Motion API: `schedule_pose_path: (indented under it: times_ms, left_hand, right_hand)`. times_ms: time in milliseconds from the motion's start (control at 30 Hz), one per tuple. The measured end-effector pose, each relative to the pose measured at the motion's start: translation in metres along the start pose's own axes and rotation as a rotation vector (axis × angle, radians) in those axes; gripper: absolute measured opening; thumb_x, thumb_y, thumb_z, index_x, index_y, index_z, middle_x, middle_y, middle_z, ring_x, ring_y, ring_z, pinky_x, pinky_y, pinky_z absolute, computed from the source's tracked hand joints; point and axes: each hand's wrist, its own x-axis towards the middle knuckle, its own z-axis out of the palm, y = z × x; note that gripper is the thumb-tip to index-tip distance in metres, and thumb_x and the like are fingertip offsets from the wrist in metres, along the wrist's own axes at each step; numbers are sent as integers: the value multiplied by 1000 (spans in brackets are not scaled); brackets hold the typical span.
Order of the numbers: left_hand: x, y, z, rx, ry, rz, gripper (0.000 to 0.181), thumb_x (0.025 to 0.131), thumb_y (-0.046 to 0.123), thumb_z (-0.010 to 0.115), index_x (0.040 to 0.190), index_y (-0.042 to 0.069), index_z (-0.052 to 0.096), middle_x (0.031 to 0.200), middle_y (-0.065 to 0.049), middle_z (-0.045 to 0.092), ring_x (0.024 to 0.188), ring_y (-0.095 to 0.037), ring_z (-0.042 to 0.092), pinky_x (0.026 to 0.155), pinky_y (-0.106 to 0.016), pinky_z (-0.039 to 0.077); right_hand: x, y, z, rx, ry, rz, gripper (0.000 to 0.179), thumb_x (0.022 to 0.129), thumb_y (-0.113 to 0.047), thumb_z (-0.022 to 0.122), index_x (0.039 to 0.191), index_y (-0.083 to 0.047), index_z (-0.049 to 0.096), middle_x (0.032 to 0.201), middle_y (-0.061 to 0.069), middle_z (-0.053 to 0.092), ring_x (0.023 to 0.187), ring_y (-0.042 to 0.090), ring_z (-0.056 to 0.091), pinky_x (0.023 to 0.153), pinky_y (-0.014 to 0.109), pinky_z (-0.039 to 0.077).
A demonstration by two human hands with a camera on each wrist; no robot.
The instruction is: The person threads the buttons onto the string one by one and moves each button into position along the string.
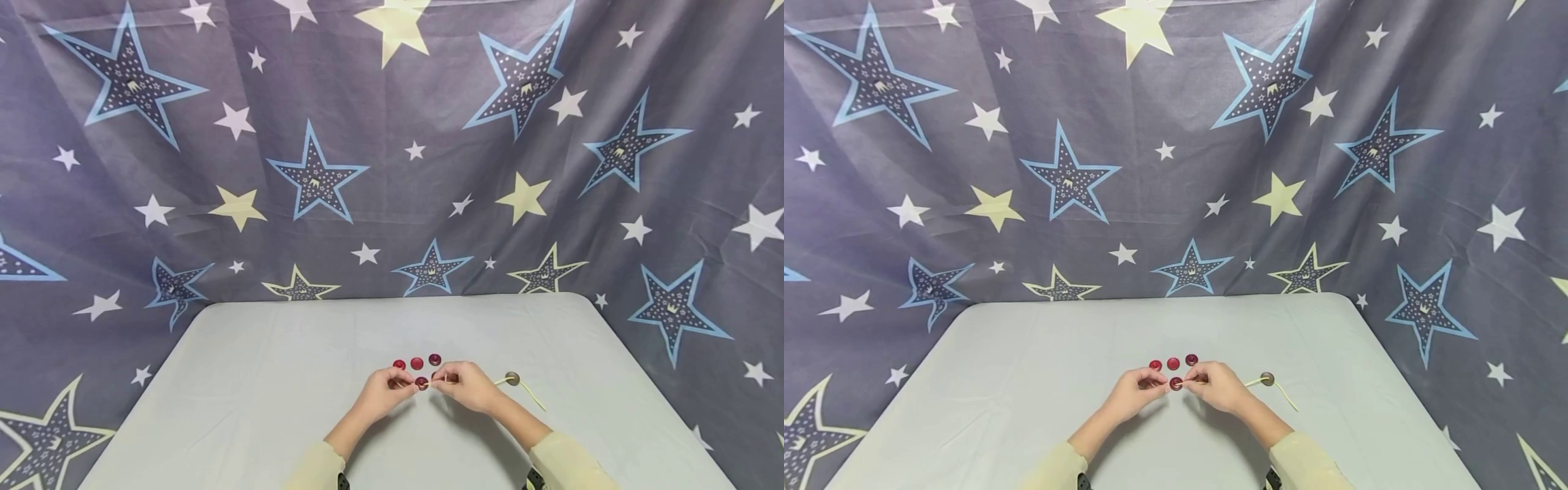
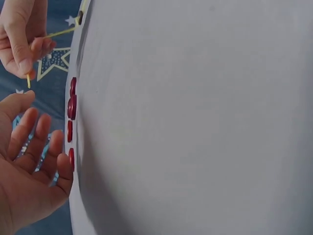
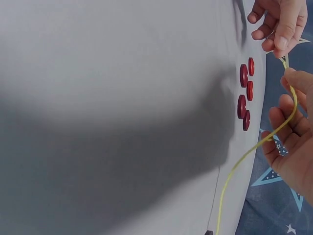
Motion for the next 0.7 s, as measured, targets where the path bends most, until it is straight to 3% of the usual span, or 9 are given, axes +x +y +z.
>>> schedule_pose_path:
  times_ms: [200,467,700]
  left_hand:
    - [6,1,-2,115,-7,7,18,79,16,73,88,2,67,80,-6,66,68,-7,54,61,-18,46]
    - [12,4,1,353,-26,38,21,77,22,75,89,6,68,83,-4,64,73,-11,56,65,-22,46]
    - [18,2,7,513,-41,51,25,75,25,77,90,7,68,82,-1,62,74,-10,54,70,-27,46]
  right_hand:
    - [0,0,-3,-6,10,0,12,86,-20,66,86,-9,71,63,-6,54,55,0,41,52,19,38]
    - [2,0,-7,-3,23,22,10,85,-20,67,85,-11,71,57,-7,46,51,-1,37,48,18,34]
    - [2,0,-8,-27,46,13,7,85,-18,66,85,-13,71,58,-8,48,52,-1,38,50,18,35]
